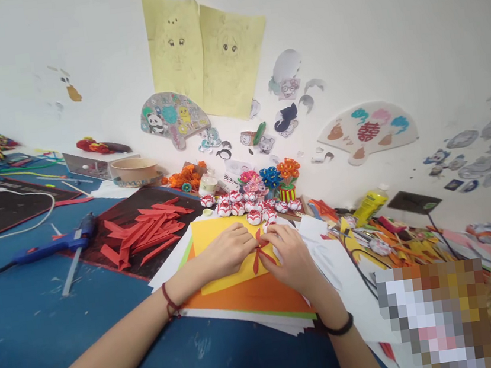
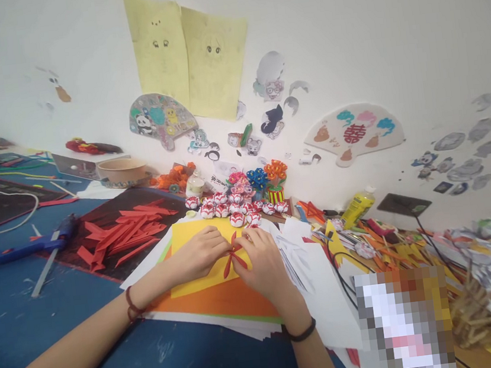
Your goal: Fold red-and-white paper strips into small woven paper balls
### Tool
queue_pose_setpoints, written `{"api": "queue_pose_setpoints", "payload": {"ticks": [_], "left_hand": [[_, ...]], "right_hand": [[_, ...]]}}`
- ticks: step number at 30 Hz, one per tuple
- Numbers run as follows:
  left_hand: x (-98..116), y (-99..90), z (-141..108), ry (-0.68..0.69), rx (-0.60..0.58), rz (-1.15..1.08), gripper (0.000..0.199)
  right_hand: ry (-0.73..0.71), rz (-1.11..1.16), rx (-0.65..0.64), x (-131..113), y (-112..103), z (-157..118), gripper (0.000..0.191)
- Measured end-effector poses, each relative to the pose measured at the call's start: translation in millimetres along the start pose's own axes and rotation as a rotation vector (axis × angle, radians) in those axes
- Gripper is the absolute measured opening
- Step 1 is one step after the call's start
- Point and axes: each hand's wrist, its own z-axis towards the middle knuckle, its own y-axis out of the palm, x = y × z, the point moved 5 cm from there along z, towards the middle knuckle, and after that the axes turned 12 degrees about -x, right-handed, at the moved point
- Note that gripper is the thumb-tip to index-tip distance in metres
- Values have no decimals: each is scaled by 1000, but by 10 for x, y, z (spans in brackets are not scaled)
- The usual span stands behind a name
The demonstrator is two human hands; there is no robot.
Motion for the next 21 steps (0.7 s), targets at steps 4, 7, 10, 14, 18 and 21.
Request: {"api": "queue_pose_setpoints", "payload": {"ticks": [4,7,10,14,18,21], "left_hand": [[26,-13,2,12,-8,-23,29],[32,-41,-2,7,-1,-77,26],[36,-57,-7,9,3,-116,25],[55,-64,-2,20,-2,-131,20],[82,-93,11,25,4,-107,17],[86,-108,12,27,12,-71,17]], "right_hand": [[-12,74,17,44,6,-13,21],[-33,116,41,63,-12,-19,15],[-69,113,52,62,-29,-21,13],[-96,99,44,53,-43,-18,11],[-117,104,15,39,-50,-16,9],[-141,115,-7,23,-51,-17,8]]}}
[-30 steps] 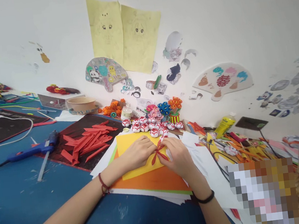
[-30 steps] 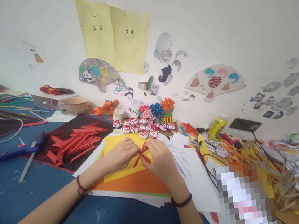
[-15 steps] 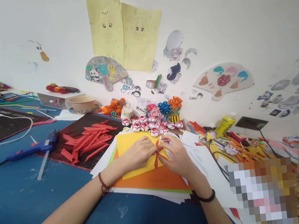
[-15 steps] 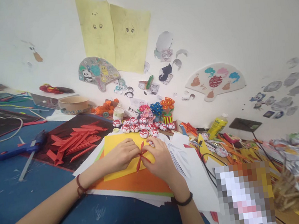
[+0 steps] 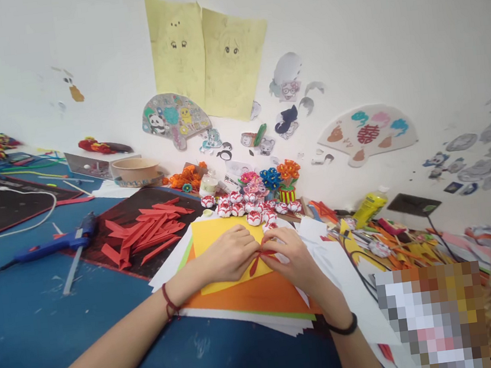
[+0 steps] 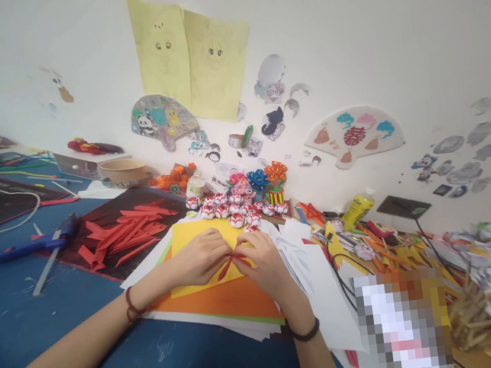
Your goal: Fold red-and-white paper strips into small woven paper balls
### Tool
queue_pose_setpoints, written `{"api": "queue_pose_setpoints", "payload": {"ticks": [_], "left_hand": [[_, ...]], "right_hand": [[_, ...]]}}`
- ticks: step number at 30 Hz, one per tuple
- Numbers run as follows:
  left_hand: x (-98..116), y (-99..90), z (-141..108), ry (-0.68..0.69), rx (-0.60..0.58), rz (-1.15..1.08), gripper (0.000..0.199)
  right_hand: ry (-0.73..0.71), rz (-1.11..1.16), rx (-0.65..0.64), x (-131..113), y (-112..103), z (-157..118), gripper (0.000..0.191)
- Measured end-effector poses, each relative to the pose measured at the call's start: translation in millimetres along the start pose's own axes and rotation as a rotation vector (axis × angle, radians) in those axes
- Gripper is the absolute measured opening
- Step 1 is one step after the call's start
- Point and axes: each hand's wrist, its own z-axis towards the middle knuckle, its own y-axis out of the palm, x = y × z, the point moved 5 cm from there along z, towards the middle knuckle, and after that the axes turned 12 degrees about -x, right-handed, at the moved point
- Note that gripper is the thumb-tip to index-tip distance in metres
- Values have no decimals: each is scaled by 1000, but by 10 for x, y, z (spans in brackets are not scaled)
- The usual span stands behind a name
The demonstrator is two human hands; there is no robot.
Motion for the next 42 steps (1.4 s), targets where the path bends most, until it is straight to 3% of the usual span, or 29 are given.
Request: {"api": "queue_pose_setpoints", "payload": {"ticks": [10,19,26,31,42], "left_hand": [[-39,-39,-9,-47,80,10,26],[-100,4,-33,-81,33,12,28],[-130,-98,-20,-91,-40,-221,29],[-69,-116,-8,-47,-62,-268,27],[-61,-30,-29,-65,57,34,27]], "right_hand": [[-9,29,95,-77,-72,0,13],[132,123,-25,-8,87,-2,9],[40,122,-64,-40,95,15,19],[-61,72,62,-36,66,-13,21],[226,245,177,57,79,-38,19]]}}
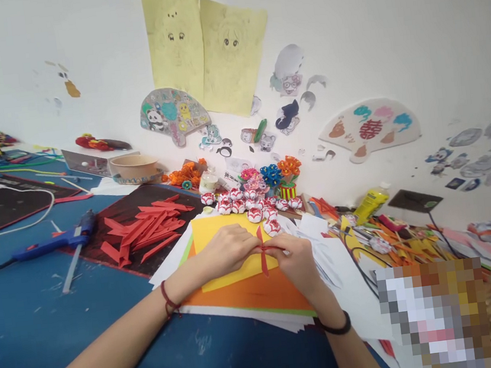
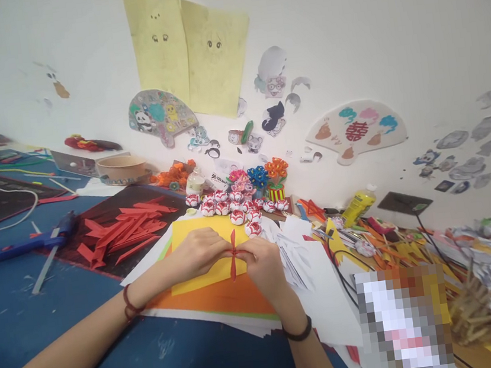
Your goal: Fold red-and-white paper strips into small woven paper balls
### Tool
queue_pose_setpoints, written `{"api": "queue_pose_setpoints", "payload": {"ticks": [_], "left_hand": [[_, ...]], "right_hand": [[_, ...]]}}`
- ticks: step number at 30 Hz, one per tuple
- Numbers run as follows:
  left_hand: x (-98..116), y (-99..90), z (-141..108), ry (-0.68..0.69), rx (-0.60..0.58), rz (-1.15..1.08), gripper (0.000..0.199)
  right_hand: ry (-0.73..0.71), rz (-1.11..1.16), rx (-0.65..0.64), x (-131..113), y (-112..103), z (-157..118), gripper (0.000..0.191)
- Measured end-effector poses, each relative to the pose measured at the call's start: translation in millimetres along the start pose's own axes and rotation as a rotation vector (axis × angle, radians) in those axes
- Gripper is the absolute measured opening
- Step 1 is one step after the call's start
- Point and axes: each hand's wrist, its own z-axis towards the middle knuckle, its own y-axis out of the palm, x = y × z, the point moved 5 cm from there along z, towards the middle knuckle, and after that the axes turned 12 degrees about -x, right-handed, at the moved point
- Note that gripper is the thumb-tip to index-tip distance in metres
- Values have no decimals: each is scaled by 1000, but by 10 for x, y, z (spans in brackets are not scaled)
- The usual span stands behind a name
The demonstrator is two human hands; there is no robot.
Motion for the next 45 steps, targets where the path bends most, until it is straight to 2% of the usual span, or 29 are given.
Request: {"api": "queue_pose_setpoints", "payload": {"ticks": [5,10,17,21,27,31,37,42,45], "left_hand": [[-38,16,3,-19,75,-9,23],[-112,41,5,-32,126,-93,20],[-205,42,13,-77,45,-269,25],[-159,17,26,-69,-12,-343,26],[-73,-44,33,-18,-53,-323,27],[-47,-66,35,8,-91,-439,32],[-38,-86,23,-55,-51,-463,31],[-10,-99,10,-72,5,-412,31],[-4,-77,3,-63,35,-335,29]], "right_hand": [[125,26,49,24,-38,-17,20],[177,87,64,9,-133,-6,15],[107,128,-10,33,-135,42,14],[36,75,-30,55,-88,46,9],[-65,-3,-168,11,-16,48,5],[-62,47,-228,-32,-18,38,9],[-61,113,-195,-67,-48,20,9],[-92,110,-98,-100,-84,22,9],[-74,85,-118,-95,-75,31,8]]}}
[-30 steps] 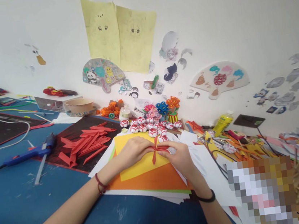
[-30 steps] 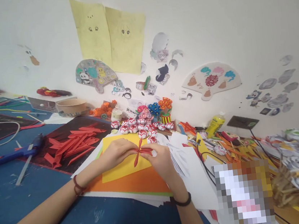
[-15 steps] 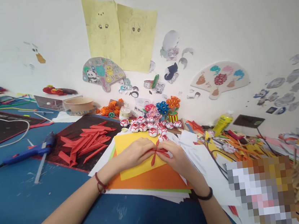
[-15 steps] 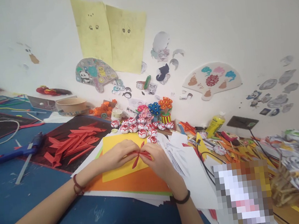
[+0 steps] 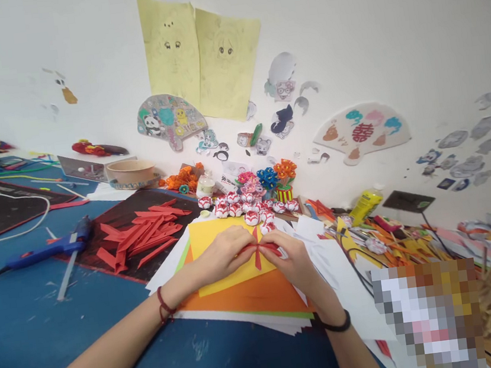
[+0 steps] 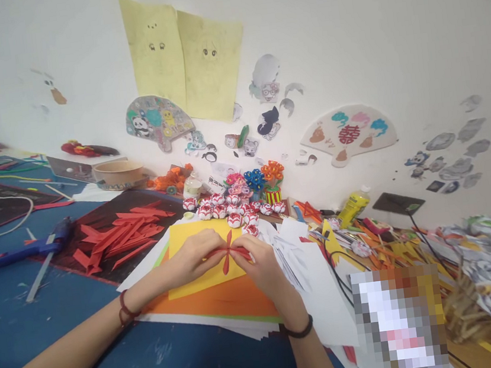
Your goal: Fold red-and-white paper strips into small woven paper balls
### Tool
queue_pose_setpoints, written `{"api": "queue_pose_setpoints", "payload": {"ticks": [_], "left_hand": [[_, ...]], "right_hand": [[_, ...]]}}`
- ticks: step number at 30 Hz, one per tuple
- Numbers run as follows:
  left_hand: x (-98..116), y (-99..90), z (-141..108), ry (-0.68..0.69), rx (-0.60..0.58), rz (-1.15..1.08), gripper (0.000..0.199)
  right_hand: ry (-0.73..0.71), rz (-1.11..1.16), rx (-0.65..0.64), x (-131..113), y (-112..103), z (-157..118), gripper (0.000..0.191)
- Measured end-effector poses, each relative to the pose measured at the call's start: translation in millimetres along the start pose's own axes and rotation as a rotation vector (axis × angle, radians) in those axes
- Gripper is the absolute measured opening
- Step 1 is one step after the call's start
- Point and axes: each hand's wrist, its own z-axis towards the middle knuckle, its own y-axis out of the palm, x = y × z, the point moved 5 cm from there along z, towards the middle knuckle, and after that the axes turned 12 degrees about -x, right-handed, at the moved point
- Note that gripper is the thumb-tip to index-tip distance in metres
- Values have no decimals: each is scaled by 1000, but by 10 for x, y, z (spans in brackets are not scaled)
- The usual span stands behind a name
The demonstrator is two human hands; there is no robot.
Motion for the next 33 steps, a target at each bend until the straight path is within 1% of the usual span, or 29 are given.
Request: {"api": "queue_pose_setpoints", "payload": {"ticks": [4,7,10,15,17,20,24,27,30,33], "left_hand": [[-20,56,-4,8,-11,65,28],[-21,78,-4,6,-37,52,29],[-11,61,-10,-11,-36,-18,29],[-23,-1,-30,-54,4,-156,29],[-56,-8,-23,-65,-17,-208,28],[-139,6,-1,-91,-100,-276,26],[-224,36,1,-94,-232,-308,27],[-249,75,-14,-80,-298,-323,29],[-266,127,-17,-81,-293,-327,28],[-287,192,-10,-125,-271,-350,28]], "right_hand": [[43,-40,-111,51,45,4,13],[38,-41,-154,59,52,-2,15],[15,-21,-144,11,24,-4,18],[-22,37,-93,-71,-20,-2,19],[-25,35,-97,-58,3,2,19],[-13,13,-118,-2,69,13,21],[39,40,-196,95,162,26,25],[98,135,-280,175,214,16,27],[187,322,-335,271,274,-10,24],[290,439,-327,376,358,-31,18]]}}
